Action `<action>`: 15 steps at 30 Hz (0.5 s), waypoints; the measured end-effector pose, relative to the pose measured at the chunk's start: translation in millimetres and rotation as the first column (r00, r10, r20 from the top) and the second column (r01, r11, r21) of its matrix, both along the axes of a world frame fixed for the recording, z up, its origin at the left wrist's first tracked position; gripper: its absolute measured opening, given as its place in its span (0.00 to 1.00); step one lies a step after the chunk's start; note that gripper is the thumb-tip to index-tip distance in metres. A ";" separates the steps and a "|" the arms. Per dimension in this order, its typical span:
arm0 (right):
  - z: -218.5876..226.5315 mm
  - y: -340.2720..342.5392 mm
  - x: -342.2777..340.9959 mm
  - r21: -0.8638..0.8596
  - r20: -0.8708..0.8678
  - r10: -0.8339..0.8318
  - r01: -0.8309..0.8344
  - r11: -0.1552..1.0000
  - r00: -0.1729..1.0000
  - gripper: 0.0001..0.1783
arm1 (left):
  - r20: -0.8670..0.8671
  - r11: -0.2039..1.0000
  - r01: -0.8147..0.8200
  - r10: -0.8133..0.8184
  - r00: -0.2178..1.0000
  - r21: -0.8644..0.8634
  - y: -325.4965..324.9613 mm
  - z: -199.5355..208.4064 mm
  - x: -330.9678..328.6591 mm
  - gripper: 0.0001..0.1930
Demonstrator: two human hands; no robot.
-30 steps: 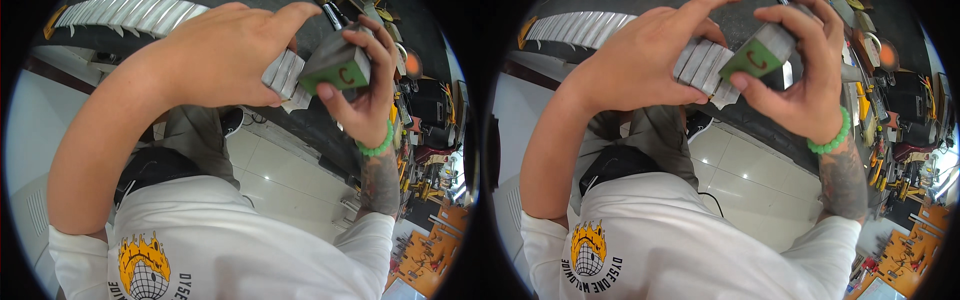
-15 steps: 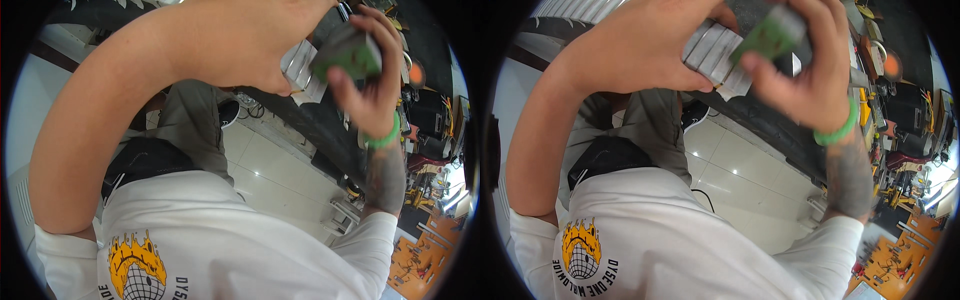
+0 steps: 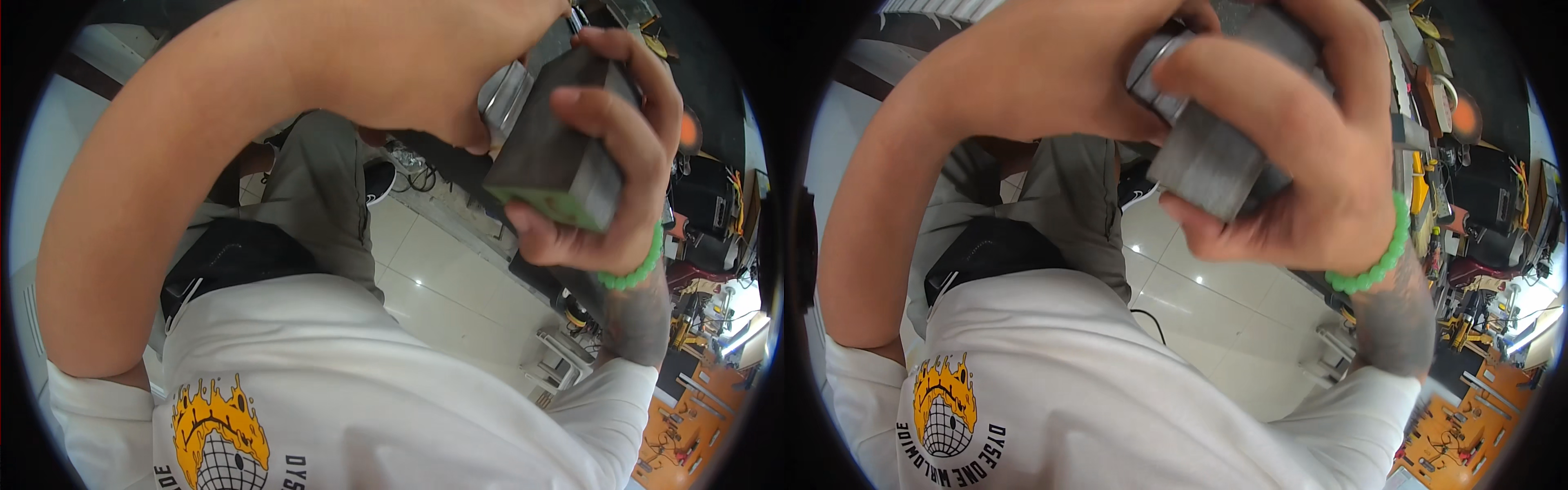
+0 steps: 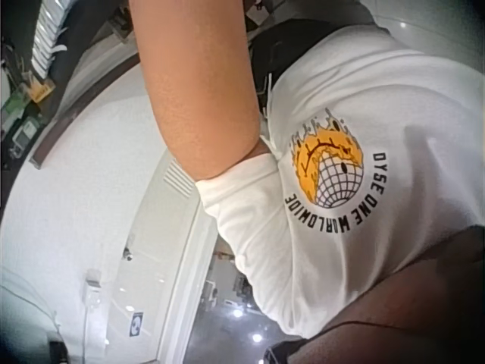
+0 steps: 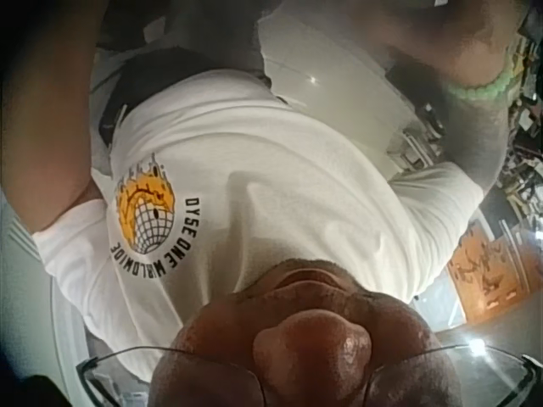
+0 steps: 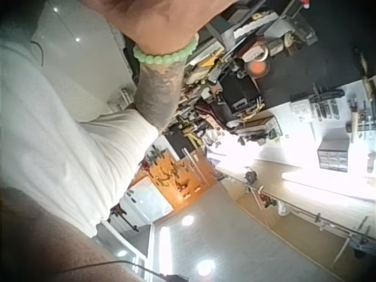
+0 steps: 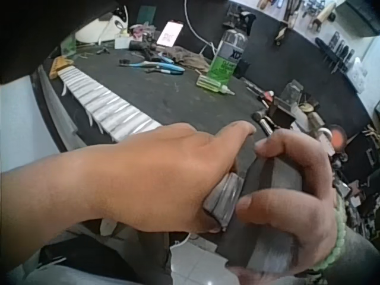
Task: The recorder is sanding the frets of a guitar neck and removing masking tape.
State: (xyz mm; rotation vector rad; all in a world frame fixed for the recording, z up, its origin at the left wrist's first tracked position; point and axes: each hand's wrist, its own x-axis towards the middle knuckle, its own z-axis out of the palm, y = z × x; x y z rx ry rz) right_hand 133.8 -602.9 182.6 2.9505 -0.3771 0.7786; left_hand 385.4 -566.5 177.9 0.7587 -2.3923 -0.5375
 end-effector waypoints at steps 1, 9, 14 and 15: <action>-1.1 0.4 3.3 0.078 0.044 0.104 -0.107 0.991 0.994 0.40 | 0.007 1.000 -0.009 0.009 1.000 0.003 3.0 0.4 1.6 0.45; 3.2 -24.0 -6.9 -0.072 -0.007 -0.134 0.133 0.989 0.991 0.43 | 0.078 0.997 0.005 -0.011 0.997 0.075 -10.2 -6.8 -2.6 0.42; -1.0 7.6 -1.6 0.007 -0.040 0.075 -0.075 0.997 0.996 0.42 | 0.049 0.999 -0.030 0.028 0.998 0.034 2.3 -2.9 -2.3 0.41; 1.6 -11.8 -12.8 0.002 -0.017 -0.050 0.050 0.999 0.999 0.42 | 0.084 0.997 -0.070 0.068 0.994 0.013 -4.4 -10.5 -5.7 0.41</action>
